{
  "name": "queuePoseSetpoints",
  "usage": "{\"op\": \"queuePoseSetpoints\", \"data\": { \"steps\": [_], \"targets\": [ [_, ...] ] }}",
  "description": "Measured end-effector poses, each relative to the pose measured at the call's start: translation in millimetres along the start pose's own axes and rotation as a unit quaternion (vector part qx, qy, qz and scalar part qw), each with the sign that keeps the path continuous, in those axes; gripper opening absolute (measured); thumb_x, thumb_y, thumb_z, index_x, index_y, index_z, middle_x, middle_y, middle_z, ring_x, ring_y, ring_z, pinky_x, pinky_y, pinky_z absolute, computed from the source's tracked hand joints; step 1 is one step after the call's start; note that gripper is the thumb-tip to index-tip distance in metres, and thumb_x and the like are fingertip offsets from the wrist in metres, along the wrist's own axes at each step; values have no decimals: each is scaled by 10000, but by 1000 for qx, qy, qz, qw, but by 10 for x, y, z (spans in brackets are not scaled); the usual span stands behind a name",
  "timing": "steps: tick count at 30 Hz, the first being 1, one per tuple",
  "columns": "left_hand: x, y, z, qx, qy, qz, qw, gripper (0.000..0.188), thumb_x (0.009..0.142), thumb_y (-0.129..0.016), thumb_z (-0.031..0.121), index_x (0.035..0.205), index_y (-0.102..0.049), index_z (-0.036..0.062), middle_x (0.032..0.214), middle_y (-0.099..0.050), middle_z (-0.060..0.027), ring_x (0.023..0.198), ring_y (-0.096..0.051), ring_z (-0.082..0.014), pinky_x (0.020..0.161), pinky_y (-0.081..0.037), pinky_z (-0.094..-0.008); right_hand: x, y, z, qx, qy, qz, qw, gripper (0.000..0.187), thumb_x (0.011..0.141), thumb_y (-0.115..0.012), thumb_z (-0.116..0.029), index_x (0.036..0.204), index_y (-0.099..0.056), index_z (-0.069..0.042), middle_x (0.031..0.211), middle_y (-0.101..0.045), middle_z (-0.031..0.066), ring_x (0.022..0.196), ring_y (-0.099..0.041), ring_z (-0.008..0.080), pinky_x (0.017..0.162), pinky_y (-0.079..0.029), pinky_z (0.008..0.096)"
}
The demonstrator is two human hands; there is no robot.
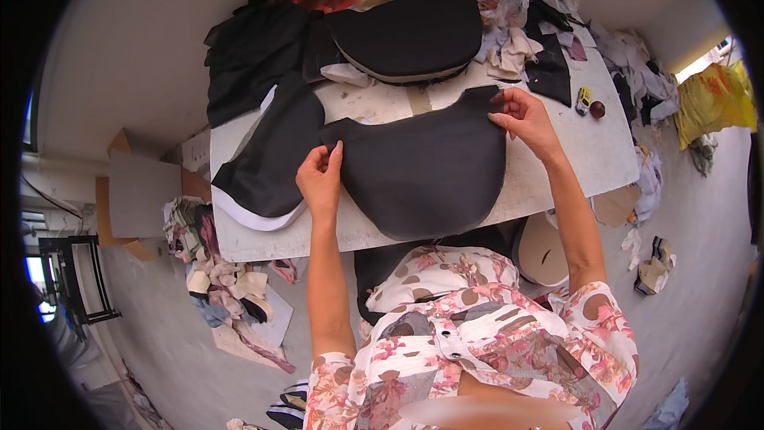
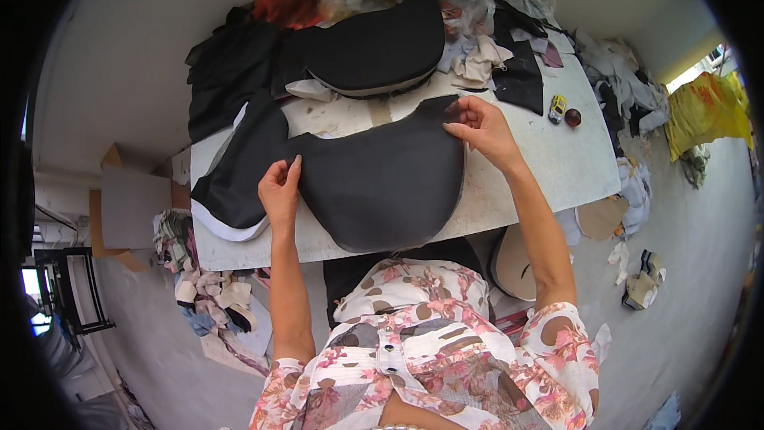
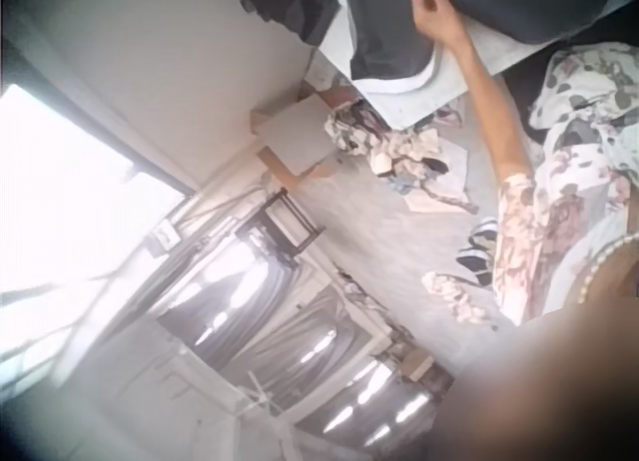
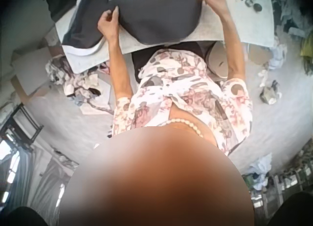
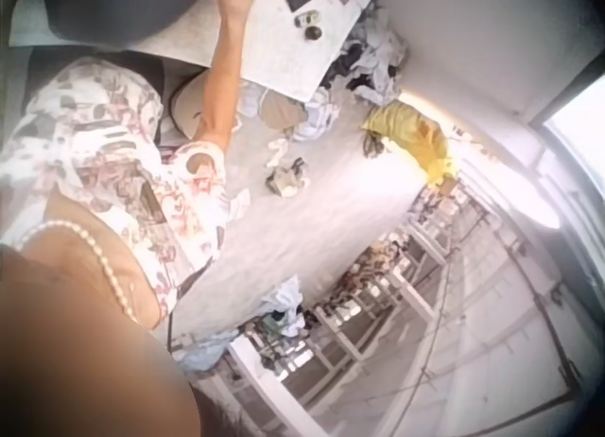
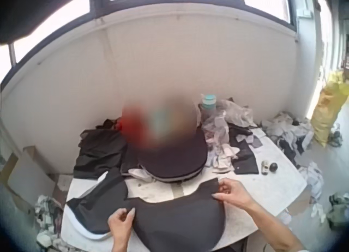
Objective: The person places light blue fabric pieces onto a white work surface, then layers black fabric pieces on top, smoothing and aligning them by hand. The person handles the pieces one at a time, repeatedly adjusting their positions.
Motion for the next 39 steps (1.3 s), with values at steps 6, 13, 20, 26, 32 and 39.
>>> {"op": "queuePoseSetpoints", "data": {
  "steps": [6, 13, 20, 26, 32, 39],
  "targets": [
    [17, -38, 2, 55, -32, 47, 997, 264, 831, -766, 229, 791, -641, 0, 605, -553, 27, 548, -460, -44, 522, -382, -214, -5, -141, 116, -161, 59, 98, 980, 397, 770, -747, -91, 1123, -587, -4, 693, -564, -4, 580, -504, 54, 560, -423, 213],
    [13, -57, 30, 90, -41, 43, 994, 271, 823, -771, 253, 891, -656, 18, 585, -532, 30, 523, -441, -42, 522, -374, -215, -79, -180, 43, -272, 84, 138, 949, 476, 752, -758, -149, 1181, -580, -47, 711, -604, 26, 554, -555, 133, 567, -458, 275],
    [-204, -55, 370, 223, -277, -7, 935, 487, 874, -683, 327, 1291, -577, 98, 1421, -453, -161, 1347, -388, -346, 1076, -336, -427, -277, -433, -408, -469, 255, 126, 836, 654, 833, -681, -408, 1381, -471, -118, 1425, -404, 199, 1355, -328, 385, 1095, -287, 476],
    [-323, -234, 249, 335, -303, -161, 877, 639, 877, -601, 485, 1415, -463, 168, 1543, -255, -172, 1437, -168, -398, 1143, -103, -561, -239, -690, -52, -548, 217, -5, 808, 654, 887, -555, -533, 1420, -440, -173, 1506, -297, 194, 1424, -188, 394, 1152, -109, 562],
    [-332, -238, 208, 338, -286, -170, 880, 684, 840, -650, 479, 1420, -454, 173, 1547, -233, -185, 1437, -150, -410, 1139, -100, -579, -225, -672, -102, -578, 191, -28, 793, 659, 892, -538, -513, 1426, -421, -145, 1515, -283, 180, 1431, -186, 376, 1166, -93, 532],
    [-278, -93, 460, 235, -315, -52, 918, 589, 913, -561, 462, 1380, -494, 108, 1509, -330, -168, 1432, -212, -381, 1143, -123, -530, 966, -1011, -578, -329, 310, 90, 888, 185, 739, -756, -208, 782, -639, -72, 749, -618, 35, 762, -606, 242, 680, -486, 401]
  ]
}}
Point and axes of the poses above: each hand's wrist, its own x-axis towards the middle knuckle, its own y-axis out of the back of the hand, z = x × y, the point moved 1 cm from there along x, towards the middle knuckle
